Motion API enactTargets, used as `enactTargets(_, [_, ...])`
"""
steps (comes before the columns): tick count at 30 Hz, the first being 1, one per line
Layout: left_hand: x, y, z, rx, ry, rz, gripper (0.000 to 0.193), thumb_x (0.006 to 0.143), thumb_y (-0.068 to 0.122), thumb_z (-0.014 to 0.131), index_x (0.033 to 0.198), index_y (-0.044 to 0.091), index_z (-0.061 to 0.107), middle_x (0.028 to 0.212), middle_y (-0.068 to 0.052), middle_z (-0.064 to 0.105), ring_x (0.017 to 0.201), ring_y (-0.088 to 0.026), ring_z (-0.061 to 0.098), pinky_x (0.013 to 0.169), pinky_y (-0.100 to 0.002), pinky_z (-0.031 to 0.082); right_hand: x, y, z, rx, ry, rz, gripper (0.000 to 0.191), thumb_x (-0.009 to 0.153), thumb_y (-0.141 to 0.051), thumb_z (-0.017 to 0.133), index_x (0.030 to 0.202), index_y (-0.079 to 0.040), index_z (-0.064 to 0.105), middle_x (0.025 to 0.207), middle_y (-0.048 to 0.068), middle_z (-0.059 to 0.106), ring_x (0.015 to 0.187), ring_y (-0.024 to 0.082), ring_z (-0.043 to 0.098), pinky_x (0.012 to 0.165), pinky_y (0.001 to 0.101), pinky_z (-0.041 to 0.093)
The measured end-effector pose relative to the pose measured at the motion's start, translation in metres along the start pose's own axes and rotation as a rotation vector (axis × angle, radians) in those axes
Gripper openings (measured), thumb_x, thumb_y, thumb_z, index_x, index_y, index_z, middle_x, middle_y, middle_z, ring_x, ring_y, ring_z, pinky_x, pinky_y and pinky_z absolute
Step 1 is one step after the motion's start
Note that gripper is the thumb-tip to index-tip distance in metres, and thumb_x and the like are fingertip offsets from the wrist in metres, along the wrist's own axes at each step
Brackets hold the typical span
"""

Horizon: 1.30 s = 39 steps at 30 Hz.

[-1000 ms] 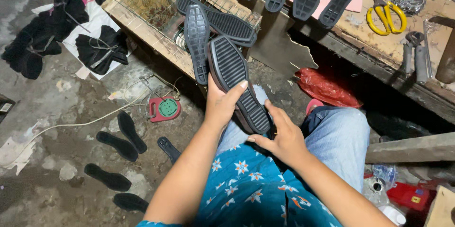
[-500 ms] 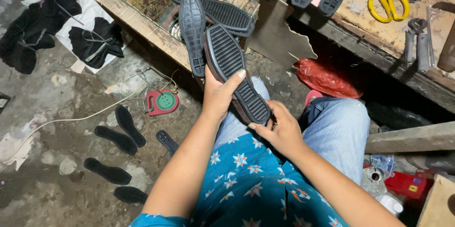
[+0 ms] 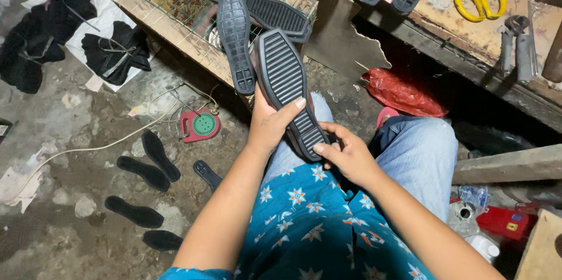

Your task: The person sits on the floor and uses a thin wooden stick to scrape and clean the edges of a black shoe sole. They repeatedly pick up soles, scrape the perimeter, and place them back on a wire rack or nearby surface.

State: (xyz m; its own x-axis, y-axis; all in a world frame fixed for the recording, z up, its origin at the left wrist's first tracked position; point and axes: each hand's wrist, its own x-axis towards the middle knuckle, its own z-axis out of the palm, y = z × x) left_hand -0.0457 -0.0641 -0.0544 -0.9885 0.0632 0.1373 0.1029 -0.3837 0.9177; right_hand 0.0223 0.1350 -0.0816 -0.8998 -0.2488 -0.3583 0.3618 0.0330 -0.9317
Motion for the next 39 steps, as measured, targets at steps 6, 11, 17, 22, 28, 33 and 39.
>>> enactTargets(6, [-0.024, -0.002, 0.009, -0.076, -0.079, -0.036, 0.074, 0.082, 0.007, 0.079, 0.142, 0.006, 0.037, 0.123, -0.006, 0.059, 0.113, -0.015, 0.06, 0.102, -0.032, 0.052, 0.0, 0.003, 0.003, -0.172, 0.069, -0.142, 0.051, 0.085, -0.017, 0.08, 0.132, -0.004, 0.064, 0.072, -0.01, 0.048, 0.06, 0.002, 0.038, 0.055, 0.0216, 0.033])
enactTargets(11, [-0.016, 0.011, 0.025, -0.094, 0.092, -0.182, 0.063, 0.083, 0.004, 0.075, 0.137, 0.002, 0.044, 0.12, -0.009, 0.061, 0.108, -0.018, 0.062, 0.097, -0.035, 0.053, -0.011, -0.014, 0.0, -0.118, 0.063, -0.268, 0.068, 0.079, -0.012, 0.084, 0.141, -0.005, 0.057, 0.083, -0.004, 0.049, 0.064, 0.001, 0.044, 0.058, 0.0189, 0.039])
enactTargets(17, [0.003, 0.043, 0.041, -0.307, 0.135, -0.303, 0.068, 0.085, 0.008, 0.068, 0.149, 0.005, 0.044, 0.133, -0.007, 0.06, 0.12, -0.019, 0.06, 0.103, -0.036, 0.05, -0.038, -0.046, 0.002, -0.128, 0.15, -0.582, 0.069, 0.077, -0.002, 0.084, 0.141, -0.003, 0.055, 0.132, 0.006, 0.054, 0.072, 0.003, 0.05, 0.062, 0.0173, 0.041])
enactTargets(22, [0.005, 0.05, 0.053, -0.353, 0.132, -0.355, 0.068, 0.084, 0.011, 0.069, 0.148, 0.008, 0.044, 0.134, -0.006, 0.06, 0.121, -0.019, 0.06, 0.103, -0.036, 0.05, -0.041, -0.057, 0.006, -0.209, 0.215, -0.687, 0.062, 0.08, -0.001, 0.083, 0.137, -0.002, 0.058, 0.137, 0.008, 0.054, 0.074, 0.003, 0.053, 0.065, 0.0172, 0.046])
enactTargets(28, [0.0, 0.046, 0.062, -0.262, 0.213, -0.375, 0.047, 0.086, 0.015, 0.076, 0.125, 0.005, 0.053, 0.116, -0.011, 0.06, 0.103, -0.019, 0.063, 0.089, -0.037, 0.055, -0.043, -0.058, 0.002, -0.202, 0.28, -0.636, 0.046, 0.088, 0.0, 0.076, 0.132, 0.0, 0.064, 0.132, 0.008, 0.059, 0.078, 0.004, 0.053, 0.07, 0.0191, 0.047])
enactTargets(33, [0.002, 0.049, 0.071, -0.186, 0.295, -0.459, 0.057, 0.079, 0.02, 0.079, 0.123, 0.008, 0.045, 0.115, -0.01, 0.06, 0.102, -0.02, 0.065, 0.086, -0.04, 0.058, -0.045, -0.06, 0.002, -0.116, 0.303, -0.569, 0.039, 0.089, -0.002, 0.074, 0.127, 0.002, 0.065, 0.129, 0.007, 0.063, 0.079, 0.003, 0.058, 0.068, 0.0184, 0.048])
enactTargets(39, [0.0, 0.049, 0.073, -0.158, 0.312, -0.51, 0.062, 0.078, 0.021, 0.078, 0.125, 0.009, 0.041, 0.115, -0.01, 0.059, 0.103, -0.021, 0.065, 0.085, -0.041, 0.059, -0.05, -0.067, 0.003, -0.246, 0.325, -0.593, 0.034, 0.09, -0.003, 0.075, 0.124, 0.002, 0.07, 0.125, 0.007, 0.066, 0.087, 0.006, 0.059, 0.075, 0.019, 0.049])
